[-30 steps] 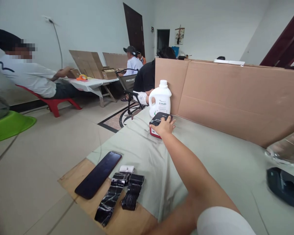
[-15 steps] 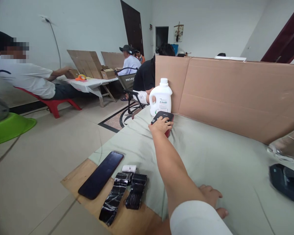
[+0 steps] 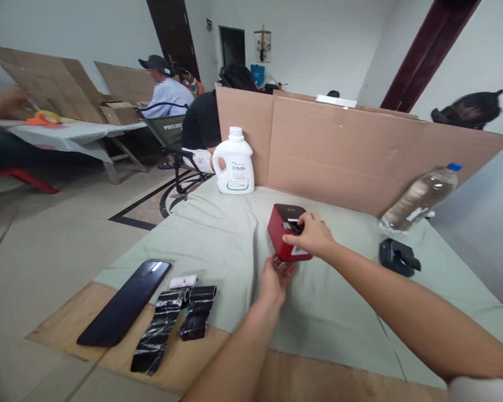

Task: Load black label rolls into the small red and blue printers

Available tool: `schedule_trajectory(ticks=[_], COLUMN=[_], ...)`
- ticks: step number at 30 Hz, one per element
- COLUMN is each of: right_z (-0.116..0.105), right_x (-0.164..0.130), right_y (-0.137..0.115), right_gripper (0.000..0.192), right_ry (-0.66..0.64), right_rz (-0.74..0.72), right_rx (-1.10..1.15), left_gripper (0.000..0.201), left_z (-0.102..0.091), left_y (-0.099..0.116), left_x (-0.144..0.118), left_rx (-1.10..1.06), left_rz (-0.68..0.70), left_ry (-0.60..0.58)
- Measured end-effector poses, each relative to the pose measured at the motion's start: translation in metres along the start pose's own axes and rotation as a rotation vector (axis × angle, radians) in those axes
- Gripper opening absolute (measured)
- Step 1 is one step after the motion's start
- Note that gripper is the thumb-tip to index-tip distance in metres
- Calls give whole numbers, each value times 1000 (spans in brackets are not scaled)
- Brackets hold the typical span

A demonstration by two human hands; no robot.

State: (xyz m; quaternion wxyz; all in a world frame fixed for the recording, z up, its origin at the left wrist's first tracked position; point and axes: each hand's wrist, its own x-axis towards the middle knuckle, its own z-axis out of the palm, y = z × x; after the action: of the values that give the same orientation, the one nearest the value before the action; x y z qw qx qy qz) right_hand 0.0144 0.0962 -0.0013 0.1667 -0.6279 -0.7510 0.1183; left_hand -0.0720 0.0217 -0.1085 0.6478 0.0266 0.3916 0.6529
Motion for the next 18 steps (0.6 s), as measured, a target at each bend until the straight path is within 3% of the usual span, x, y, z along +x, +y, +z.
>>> schedule_trajectory(ticks=[4,7,10,14,16,18], right_z=[-7,2,5,3,8,19], right_x=[-83,-135,-168,-168,-154,-141], right_y=[39,52,63,90,104,113], right_gripper=[49,55,57,36,41,56], right_ry=[121,281,311,331,416,411], right_rz=[-65,-129,-209,-192,-90,21], right_rx=[-171,-207,-109,272,548,848], left_gripper=[52,57,64,73,74,76], left_z=[3,-1,-6,-11,-11,-10], left_y=[-10,-25,-28,-22,-21,-22], left_x=[-17,-25,-25,-19,-17,-17], left_rx=[21,124,154,171,173,180], left_rz=[-100,-39,0,-70,-89,-80], left_ry=[-365,-477,-550,-581,-603,-636])
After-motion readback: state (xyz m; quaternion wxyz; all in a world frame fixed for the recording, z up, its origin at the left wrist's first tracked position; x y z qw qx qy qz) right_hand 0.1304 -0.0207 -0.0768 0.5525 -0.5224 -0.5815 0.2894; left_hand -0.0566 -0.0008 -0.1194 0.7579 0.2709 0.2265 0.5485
